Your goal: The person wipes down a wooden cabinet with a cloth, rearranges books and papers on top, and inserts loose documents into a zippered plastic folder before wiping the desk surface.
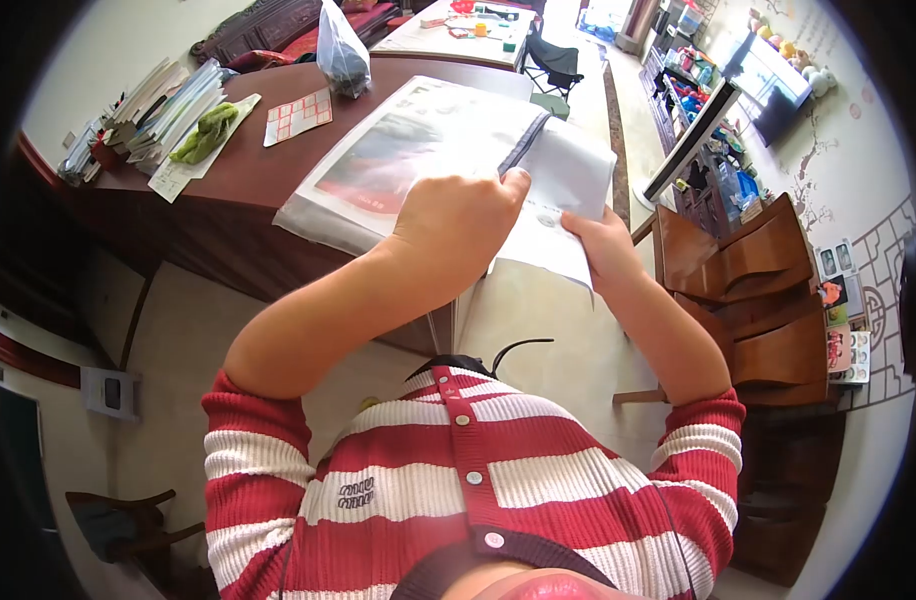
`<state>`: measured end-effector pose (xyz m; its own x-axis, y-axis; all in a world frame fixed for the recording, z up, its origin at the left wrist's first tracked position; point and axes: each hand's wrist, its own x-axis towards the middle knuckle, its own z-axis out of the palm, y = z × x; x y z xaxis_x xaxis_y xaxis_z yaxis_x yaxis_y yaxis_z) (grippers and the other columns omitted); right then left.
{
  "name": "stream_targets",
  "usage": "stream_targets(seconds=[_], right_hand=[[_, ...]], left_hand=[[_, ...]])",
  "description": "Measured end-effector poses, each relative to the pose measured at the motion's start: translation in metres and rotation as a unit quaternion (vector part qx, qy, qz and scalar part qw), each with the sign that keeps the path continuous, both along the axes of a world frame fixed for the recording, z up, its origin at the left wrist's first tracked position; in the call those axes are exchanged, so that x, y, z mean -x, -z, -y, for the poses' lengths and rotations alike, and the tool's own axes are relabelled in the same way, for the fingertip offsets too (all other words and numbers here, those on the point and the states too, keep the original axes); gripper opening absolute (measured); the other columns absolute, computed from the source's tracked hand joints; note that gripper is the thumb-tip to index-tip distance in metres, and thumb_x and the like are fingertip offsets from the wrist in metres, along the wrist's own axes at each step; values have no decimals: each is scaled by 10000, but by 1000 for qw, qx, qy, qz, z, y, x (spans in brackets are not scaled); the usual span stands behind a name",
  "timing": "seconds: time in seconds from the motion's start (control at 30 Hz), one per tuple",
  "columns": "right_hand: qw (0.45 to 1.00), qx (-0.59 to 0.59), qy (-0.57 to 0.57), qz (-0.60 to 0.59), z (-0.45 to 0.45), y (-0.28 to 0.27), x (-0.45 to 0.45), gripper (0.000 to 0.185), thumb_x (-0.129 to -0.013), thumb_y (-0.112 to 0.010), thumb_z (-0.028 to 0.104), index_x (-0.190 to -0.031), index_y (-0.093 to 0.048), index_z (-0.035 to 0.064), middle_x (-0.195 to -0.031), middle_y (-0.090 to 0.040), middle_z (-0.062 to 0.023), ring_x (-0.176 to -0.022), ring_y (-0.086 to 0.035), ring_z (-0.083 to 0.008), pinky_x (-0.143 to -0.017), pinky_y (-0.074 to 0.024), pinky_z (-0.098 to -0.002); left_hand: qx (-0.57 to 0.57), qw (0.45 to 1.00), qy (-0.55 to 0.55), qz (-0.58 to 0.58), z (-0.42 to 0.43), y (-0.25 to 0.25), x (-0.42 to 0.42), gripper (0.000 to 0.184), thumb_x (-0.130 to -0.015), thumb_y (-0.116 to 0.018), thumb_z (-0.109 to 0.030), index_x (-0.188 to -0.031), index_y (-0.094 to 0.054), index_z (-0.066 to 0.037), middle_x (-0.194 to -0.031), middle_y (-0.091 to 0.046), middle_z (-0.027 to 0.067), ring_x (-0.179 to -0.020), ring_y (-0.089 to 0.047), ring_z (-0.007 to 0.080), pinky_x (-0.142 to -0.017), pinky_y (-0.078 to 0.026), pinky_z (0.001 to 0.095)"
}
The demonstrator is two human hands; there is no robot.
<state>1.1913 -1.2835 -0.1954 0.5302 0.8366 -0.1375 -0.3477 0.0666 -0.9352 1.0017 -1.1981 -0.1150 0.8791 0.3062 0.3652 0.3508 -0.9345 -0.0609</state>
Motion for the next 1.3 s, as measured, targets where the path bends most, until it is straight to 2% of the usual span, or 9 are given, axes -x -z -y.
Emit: stream_targets(seconds=[0.27, 0.57, 0.73, 0.77, 0.87, 0.93, 1.07, 1.27, 1.3], right_hand=[[988, -22, 13, 151, -79, 14, 33, 297, -835, -537, 24, -1124, -505, -34, -1058, -581, -145, -902, -610, -221, -737, -512, -330], [882, 90, -457, 68, -106, 35, 7, 182, -903, -520, 131, -1039, -573, 21, -1012, -610, -116, -868, -621, -198, -704, -518, -306], [962, -12, -241, -132, -93, -20, 12, 226, -900, -532, 150, -1033, -542, -32, -899, -592, -108, -768, -604, -192, -646, -517, -339], [988, -43, -108, -103, -98, -21, 17, 203, -857, -561, 109, -1006, -557, -28, -869, -584, -100, -709, -579, -193, -584, -482, -349], [996, -43, -52, -50, -82, -13, 23, 180, -798, -596, 78, -952, -586, -14, -843, -577, -90, -705, -569, -203, -567, -455, -367], [994, 41, -94, -37, -73, -7, 34, 166, -751, -620, 65, -902, -619, -4, -847, -599, -94, -725, -578, -214, -588, -459, -347], [980, -45, -194, -18, -112, -2, 36, 276, -790, -681, 159, -1007, -615, 2, -898, -622, -88, -798, -593, -177, -671, -483, -300], [972, 56, -229, 4, -128, -29, 28, 312, -805, -679, 189, -1046, -601, 8, -943, -625, -94, -823, -600, -169, -690, -499, -296], [969, 73, -237, 4, -130, -26, 32, 317, -807, -679, 194, -1052, -598, 9, -950, -626, -95, -827, -601, -168, -693, -501, -295]], left_hand=[[-102, 994, -40, 26, 12, -3, -13, 185, -770, -604, -63, -950, -576, -33, -833, -597, 119, -756, -654, 243, -618, -526, 318], [-58, 994, -21, 92, 8, 9, 14, 230, -751, -599, -63, -969, -540, -18, -829, -566, 128, -748, -624, 274, -653, -516, 360], [-75, 991, -2, 111, 9, 16, 3, 231, -754, -591, -30, -978, -537, -9, -828, -564, 130, -750, -619, 276, -655, -513, 362], [-74, 991, -5, 109, 11, 16, 0, 236, -754, -589, -23, -984, -538, -7, -832, -566, 133, -753, -618, 277, -655, -513, 364], [-52, 993, -2, 106, 7, 15, 3, 266, -756, -588, -28, -1015, -537, 1, -832, -563, 136, -766, -613, 277, -672, -509, 371], [-70, 992, -10, 108, 9, 13, 8, 276, -757, -584, -28, -1027, -534, 3, -832, -561, 135, -776, -609, 278, -681, -505, 369], [-173, 974, -9, 147, 11, 14, 2, 212, -732, -604, -61, -927, -527, -26, -741, -546, 60, -672, -600, 181, -605, -505, 292], [-84, 975, 12, 204, 5, 39, 7, 236, -796, -585, -127, -1009, -540, -36, -812, -558, 70, -747, -596, 217, -637, -496, 305], [-9, 970, 36, 238, 9, 43, 18, 286, -843, -615, -203, -1064, -546, -34, -962, -605, 109, -821, -594, 300, -711, -479, 393]])
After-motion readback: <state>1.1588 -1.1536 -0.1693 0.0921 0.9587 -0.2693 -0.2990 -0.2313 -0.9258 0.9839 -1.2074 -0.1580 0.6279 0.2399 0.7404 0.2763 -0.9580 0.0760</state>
